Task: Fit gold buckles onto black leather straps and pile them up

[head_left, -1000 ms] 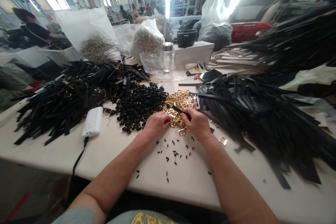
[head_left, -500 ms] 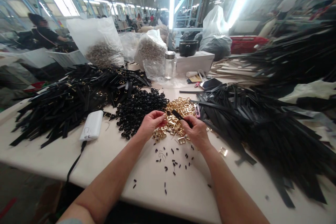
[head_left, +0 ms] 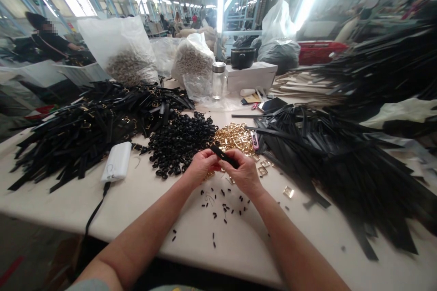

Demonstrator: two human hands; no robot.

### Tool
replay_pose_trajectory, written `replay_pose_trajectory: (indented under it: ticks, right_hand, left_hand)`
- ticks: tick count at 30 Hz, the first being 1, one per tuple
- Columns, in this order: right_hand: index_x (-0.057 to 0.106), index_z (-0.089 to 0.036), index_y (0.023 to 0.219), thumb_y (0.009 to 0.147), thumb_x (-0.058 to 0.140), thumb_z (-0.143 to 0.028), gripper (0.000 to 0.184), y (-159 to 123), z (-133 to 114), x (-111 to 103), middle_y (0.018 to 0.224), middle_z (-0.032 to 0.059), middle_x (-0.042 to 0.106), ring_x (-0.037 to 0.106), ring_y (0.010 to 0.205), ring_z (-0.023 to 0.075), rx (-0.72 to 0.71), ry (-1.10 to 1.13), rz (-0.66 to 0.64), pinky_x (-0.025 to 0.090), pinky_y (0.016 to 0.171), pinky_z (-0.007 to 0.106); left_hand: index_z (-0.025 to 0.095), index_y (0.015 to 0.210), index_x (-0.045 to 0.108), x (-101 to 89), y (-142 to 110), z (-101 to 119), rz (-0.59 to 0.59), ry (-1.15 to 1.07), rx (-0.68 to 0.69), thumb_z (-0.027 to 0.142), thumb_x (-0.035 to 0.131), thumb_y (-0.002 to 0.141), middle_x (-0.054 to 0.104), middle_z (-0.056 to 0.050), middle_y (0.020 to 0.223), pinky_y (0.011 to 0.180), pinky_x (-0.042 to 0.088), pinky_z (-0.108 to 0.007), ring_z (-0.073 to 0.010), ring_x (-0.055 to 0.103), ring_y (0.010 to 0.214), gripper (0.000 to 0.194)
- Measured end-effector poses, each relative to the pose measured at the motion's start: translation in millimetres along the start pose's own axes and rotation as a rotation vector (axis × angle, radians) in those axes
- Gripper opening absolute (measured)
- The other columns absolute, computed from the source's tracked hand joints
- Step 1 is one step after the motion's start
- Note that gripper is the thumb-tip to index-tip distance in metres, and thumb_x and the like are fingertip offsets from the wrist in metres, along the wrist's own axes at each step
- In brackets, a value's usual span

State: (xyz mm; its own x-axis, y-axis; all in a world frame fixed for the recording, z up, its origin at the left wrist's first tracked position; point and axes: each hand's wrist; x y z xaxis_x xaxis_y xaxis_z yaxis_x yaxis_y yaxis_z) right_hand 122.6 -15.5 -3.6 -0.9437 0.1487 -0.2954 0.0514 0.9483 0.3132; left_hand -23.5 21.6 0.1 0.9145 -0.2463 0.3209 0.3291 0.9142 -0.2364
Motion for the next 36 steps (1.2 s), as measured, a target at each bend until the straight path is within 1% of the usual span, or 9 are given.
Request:
replay_pose_trajectory:
  ticks: [3, 7, 12, 17, 21, 24, 27, 29, 36]
  right_hand:
    - [0.065, -0.019, 0.085, 0.08, 0.064, -0.031, 0.013, 0, -3, -2, 0.074, 0.0003, 0.066, 0.058, 0.066, 0.0139, -0.029, -0.134, 0.03, 0.046, 0.065, 0.026]
    - [0.064, -0.019, 0.08, 0.082, 0.06, -0.032, 0.013, 0, -1, -5, 0.069, -0.0002, 0.064, 0.055, 0.061, 0.0129, -0.033, -0.198, 0.024, 0.043, 0.061, 0.024]
    - [0.061, -0.018, 0.071, 0.081, 0.058, -0.031, 0.016, 1, 5, -5, 0.059, -0.0028, 0.056, 0.049, 0.054, 0.0109, 0.009, -0.171, 0.048, 0.039, 0.054, 0.022]
    - [0.062, -0.018, 0.073, 0.082, 0.059, -0.034, 0.019, 2, 8, -7, 0.062, -0.0019, 0.058, 0.051, 0.057, 0.0114, 0.05, -0.127, 0.016, 0.039, 0.054, 0.022]
    - [0.059, -0.018, 0.071, 0.086, 0.055, -0.044, 0.029, 4, 2, -13, 0.057, -0.0031, 0.055, 0.044, 0.048, 0.0085, 0.176, 0.06, -0.035, 0.034, 0.045, 0.021]
    - [0.055, -0.017, 0.066, 0.085, 0.055, -0.048, 0.036, 4, -7, -18, 0.053, -0.004, 0.053, 0.035, 0.039, 0.0051, 0.32, 0.256, -0.245, 0.025, 0.038, 0.019]
    - [0.056, -0.016, 0.068, 0.082, 0.058, -0.05, 0.037, 3, -12, -16, 0.051, -0.0049, 0.052, 0.031, 0.036, 0.0031, 0.434, 0.39, -0.453, 0.019, 0.036, 0.018]
    - [0.056, -0.016, 0.07, 0.082, 0.06, -0.051, 0.037, 1, -11, -13, 0.051, -0.0054, 0.052, 0.031, 0.036, 0.0024, 0.476, 0.466, -0.47, 0.016, 0.035, 0.018]
    - [0.055, -0.015, 0.072, 0.075, 0.07, -0.051, 0.039, 1, -5, -7, 0.052, -0.0068, 0.048, 0.024, 0.036, 0.0004, 0.627, 0.766, -0.398, 0.009, 0.035, 0.016]
  left_hand:
    - [0.012, 0.071, 0.066, 0.5, -1, -2, -0.033, 0.081, 0.003, 0.031, 0.076, 0.063, 0.064, -0.001, 0.064, 0.059, 0.05, -0.022, -0.0101, 0.059, 0.056, 0.023]
    - [0.014, 0.067, 0.065, 0.3, -1, -2, -0.036, 0.148, 0.039, 0.032, 0.074, 0.065, 0.063, 0.0, 0.063, 0.064, 0.052, -0.026, -0.0108, 0.06, 0.058, 0.02]
    - [0.013, 0.071, 0.067, 0.8, -1, -3, -0.067, 0.237, 0.114, 0.03, 0.072, 0.068, 0.065, -0.001, 0.066, 0.064, 0.052, -0.025, -0.0104, 0.059, 0.059, 0.018]
    - [0.014, 0.082, 0.069, 0.5, 0, -8, -0.082, 0.275, 0.146, 0.032, 0.072, 0.071, 0.066, -0.001, 0.066, 0.06, 0.051, -0.023, -0.01, 0.06, 0.059, 0.02]
    - [0.014, 0.085, 0.068, -0.3, 1, -3, -0.002, 0.177, 0.096, 0.04, 0.076, 0.068, 0.07, -0.003, 0.071, 0.061, 0.053, -0.027, -0.0138, 0.065, 0.062, 0.032]
    - [0.014, 0.09, 0.068, -1.6, 2, 3, 0.068, 0.056, 0.12, 0.042, 0.077, 0.067, 0.071, -0.004, 0.077, 0.065, 0.055, -0.028, -0.0146, 0.067, 0.066, 0.037]
    - [0.013, 0.093, 0.068, -3.1, 3, 6, 0.072, -0.087, 0.143, 0.039, 0.076, 0.071, 0.072, -0.005, 0.081, 0.073, 0.056, -0.028, -0.0148, 0.069, 0.072, 0.035]
    - [0.013, 0.094, 0.067, -3.6, 3, 7, 0.044, -0.168, 0.133, 0.037, 0.075, 0.073, 0.073, -0.006, 0.085, 0.076, 0.056, -0.028, -0.0157, 0.07, 0.077, 0.033]
    - [0.014, 0.093, 0.066, 0.8, -1, 8, -0.007, -0.302, 0.127, 0.034, 0.074, 0.075, 0.073, -0.006, 0.091, 0.085, 0.054, -0.029, -0.0171, 0.07, 0.088, 0.028]
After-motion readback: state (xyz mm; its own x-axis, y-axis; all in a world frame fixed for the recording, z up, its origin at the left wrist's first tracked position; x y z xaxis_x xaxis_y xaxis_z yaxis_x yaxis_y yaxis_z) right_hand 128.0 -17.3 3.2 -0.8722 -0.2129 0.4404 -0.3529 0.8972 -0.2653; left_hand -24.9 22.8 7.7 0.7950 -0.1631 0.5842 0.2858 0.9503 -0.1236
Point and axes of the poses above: each hand's wrist, its own y-axis towards the middle knuckle, its own x-axis out of the palm, z = x × y
